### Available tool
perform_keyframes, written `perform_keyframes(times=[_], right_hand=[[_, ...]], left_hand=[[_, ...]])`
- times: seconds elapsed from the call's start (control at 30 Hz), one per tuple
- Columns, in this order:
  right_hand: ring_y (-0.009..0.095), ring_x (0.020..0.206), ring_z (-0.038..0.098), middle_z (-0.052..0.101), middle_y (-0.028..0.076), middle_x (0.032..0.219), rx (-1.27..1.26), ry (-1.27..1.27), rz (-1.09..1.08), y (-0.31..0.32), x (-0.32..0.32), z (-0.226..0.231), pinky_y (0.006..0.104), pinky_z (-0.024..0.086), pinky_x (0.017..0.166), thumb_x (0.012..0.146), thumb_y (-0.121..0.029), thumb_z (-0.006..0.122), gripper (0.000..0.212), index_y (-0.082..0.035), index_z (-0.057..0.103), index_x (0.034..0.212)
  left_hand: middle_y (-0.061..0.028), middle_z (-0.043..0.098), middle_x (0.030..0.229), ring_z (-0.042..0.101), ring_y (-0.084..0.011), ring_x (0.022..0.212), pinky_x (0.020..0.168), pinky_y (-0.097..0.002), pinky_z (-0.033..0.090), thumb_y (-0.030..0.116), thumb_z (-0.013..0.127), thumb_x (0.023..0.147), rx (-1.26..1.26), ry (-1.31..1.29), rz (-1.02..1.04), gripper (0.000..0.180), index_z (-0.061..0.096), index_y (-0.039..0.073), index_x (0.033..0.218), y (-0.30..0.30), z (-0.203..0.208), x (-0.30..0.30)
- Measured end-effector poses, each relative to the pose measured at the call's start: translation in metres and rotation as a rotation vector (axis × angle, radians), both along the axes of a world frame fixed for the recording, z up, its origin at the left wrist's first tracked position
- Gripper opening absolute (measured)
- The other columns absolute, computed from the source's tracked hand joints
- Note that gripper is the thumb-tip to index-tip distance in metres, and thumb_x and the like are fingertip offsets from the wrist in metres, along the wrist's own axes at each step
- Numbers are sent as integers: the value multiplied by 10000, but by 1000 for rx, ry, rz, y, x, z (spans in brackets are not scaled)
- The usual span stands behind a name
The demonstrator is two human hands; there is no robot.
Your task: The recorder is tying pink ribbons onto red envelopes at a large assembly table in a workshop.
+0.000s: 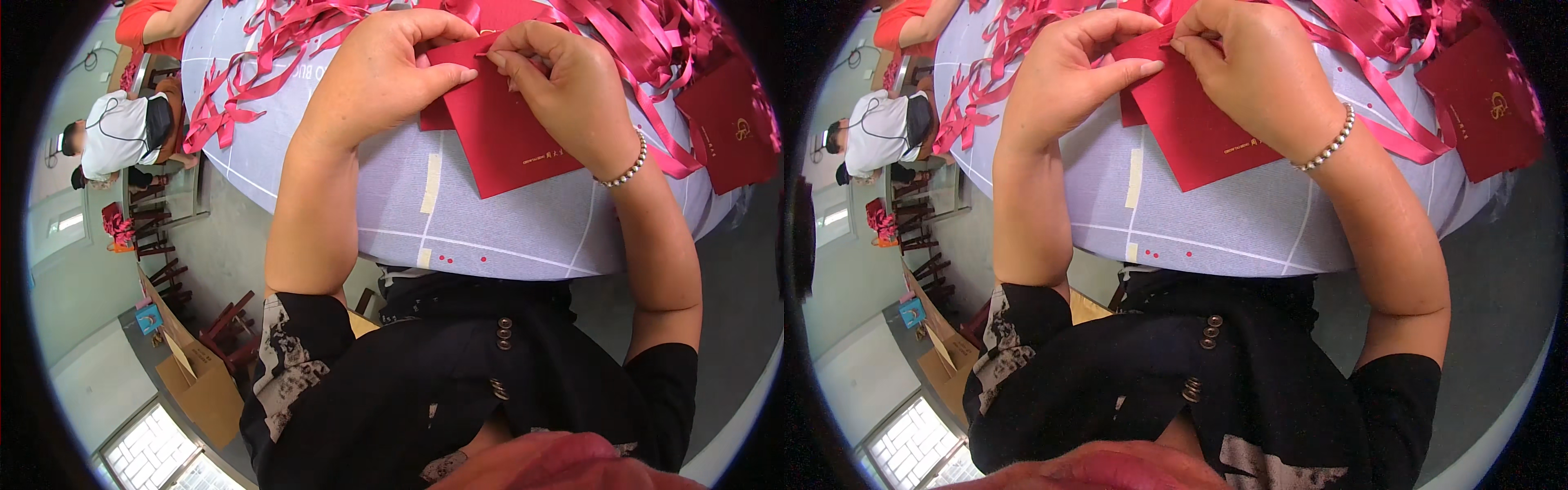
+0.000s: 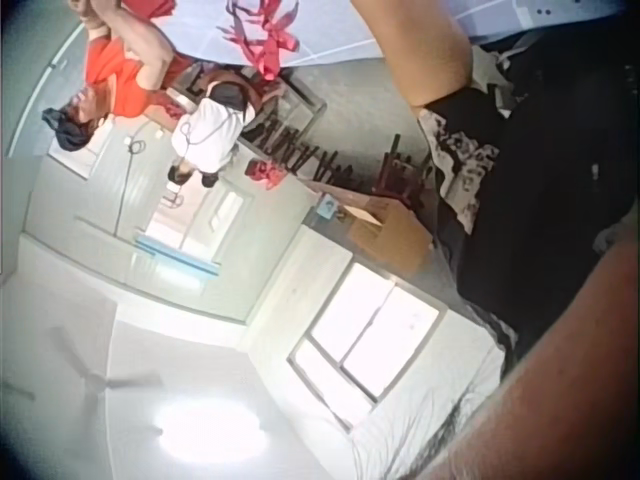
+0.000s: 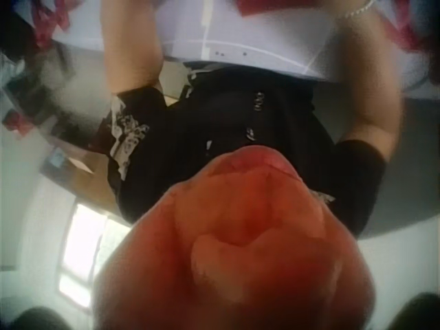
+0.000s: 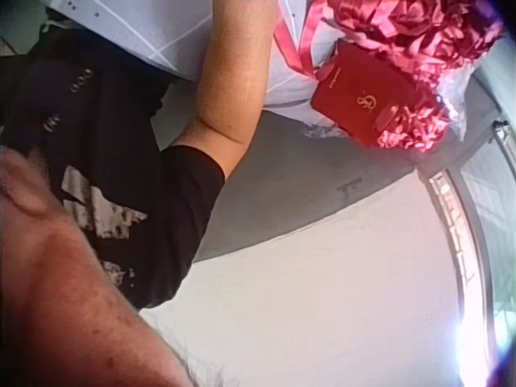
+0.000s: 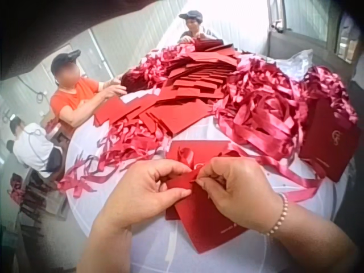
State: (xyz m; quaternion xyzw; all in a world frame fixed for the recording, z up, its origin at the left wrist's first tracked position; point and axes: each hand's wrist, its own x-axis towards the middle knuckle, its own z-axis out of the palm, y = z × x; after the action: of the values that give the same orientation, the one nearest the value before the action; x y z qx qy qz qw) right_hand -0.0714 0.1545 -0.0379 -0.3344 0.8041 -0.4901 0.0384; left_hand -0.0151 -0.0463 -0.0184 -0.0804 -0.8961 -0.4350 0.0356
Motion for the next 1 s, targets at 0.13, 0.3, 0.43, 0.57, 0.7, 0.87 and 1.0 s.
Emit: perform_keyframes(times=[0.13,0.3,0.43,0.57,0.7,0.87,1.0], right_hand=[[223,675,670,688,124,789,32,385,-27,-5,3,-3,296,523,622,879,-50,682,76,2,676,933],[338,663,649,648,145,738,110,626,-123,-10,11,-2,385,519,582,852,-41,661,32,-22,636,845],[342,650,644,639,146,729,169,624,-157,-15,18,0,396,512,565,855,-54,654,63,-21,614,818],[304,649,684,671,148,727,209,648,-146,-14,12,1,393,559,595,760,-93,650,93,-19,614,803],[316,656,686,685,140,738,91,509,-93,-11,4,2,377,566,612,789,-106,686,126,13,659,819],[298,661,680,681,174,754,-78,99,114,9,-9,9,351,548,632,765,-75,763,209,60,701,913],[227,644,659,682,147,763,-80,564,164,15,-25,17,345,522,608,834,-82,731,113,22,700,866]], left_hand=[[44,662,885,539,-35,771,691,-210,450,37,786,793,8,-27,38,326,715,24,1111,6,2,2],[16,700,876,555,-41,753,683,-213,453,20,759,788,-2,29,67,301,716,17,1086,13,2,4],[-7,726,918,583,-55,775,685,-219,461,9,739,785,55,143,54,291,715,16,1075,17,-3,4],[-54,732,886,584,-78,698,645,-247,480,28,713,777,-5,195,62,278,713,4,1054,24,-1,4],[-25,728,917,592,-71,766,688,-235,477,38,738,791,47,56,101,294,711,11,1082,22,3,5],[-46,722,933,598,-82,765,688,-234,480,48,759,790,32,142,71,318,708,12,1102,17,-3,4],[-68,714,942,619,-110,763,680,-249,495,26,758,789,-45,277,-25,320,712,19,1106,24,-4,2]])
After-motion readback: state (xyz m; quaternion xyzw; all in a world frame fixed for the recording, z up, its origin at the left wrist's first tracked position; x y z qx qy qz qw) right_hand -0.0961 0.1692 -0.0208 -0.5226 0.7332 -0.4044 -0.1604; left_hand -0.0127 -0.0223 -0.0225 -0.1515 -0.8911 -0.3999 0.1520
